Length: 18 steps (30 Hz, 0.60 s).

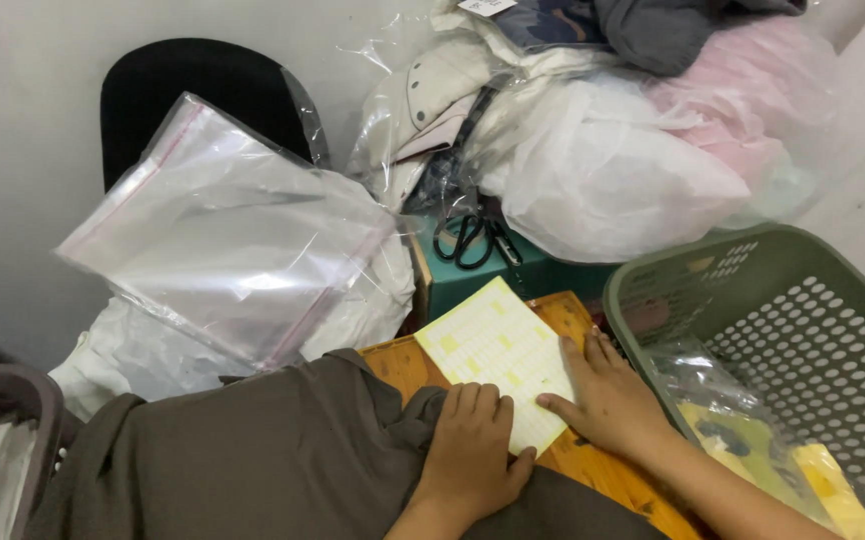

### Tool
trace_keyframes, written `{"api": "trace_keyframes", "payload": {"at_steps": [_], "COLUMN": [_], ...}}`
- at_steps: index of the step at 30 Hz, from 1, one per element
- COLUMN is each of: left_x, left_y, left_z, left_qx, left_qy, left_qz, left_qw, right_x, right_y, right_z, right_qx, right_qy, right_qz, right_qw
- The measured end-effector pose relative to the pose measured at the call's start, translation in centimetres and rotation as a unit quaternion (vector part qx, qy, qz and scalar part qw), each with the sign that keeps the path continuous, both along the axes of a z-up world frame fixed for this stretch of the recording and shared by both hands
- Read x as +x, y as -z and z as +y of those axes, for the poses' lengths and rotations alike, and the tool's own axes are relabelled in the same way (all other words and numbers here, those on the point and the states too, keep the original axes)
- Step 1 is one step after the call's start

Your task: The person folds a brown t-shirt on a wooden table. They smooth the fabric, fold the sleeves inward, fold the shirt in half lengthwise, and then fold it into a compact rectangle. The folded shirt is placed into a brown plastic basket containing other packaged shirts.

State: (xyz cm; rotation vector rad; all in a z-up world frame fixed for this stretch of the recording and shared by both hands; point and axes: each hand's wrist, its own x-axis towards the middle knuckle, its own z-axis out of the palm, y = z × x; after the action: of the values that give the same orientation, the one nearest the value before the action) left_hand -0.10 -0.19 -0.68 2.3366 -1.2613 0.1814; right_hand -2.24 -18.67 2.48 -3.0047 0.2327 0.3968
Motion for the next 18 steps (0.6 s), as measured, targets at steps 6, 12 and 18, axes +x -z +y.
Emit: {"api": "trace_keyframes", "payload": {"at_steps": [6,12,18], "left_x": [-0.7,-0.9,-0.8], "left_y": [-1.1,-1.5,-1.2], "left_z": [0.4,0.7,0.5], "left_qx": [-0.093,-0.08,-0.087], "left_qy": [-0.01,-0.009,-0.058], "left_qz": [-0.021,-0.018,0.041], "left_qw": [0.995,0.997,0.994], "right_x": [0.0,0.3,0.9], "right_y": [-3.6,-4.9,-5.0], "right_z": [0.7,1.6,0.7], "right_qx": [0.058,0.08,0.246], "right_qy": [0.118,0.206,0.203], "right_qz": [-0.005,0.021,-0.098], "right_qw": [0.991,0.975,0.943]}}
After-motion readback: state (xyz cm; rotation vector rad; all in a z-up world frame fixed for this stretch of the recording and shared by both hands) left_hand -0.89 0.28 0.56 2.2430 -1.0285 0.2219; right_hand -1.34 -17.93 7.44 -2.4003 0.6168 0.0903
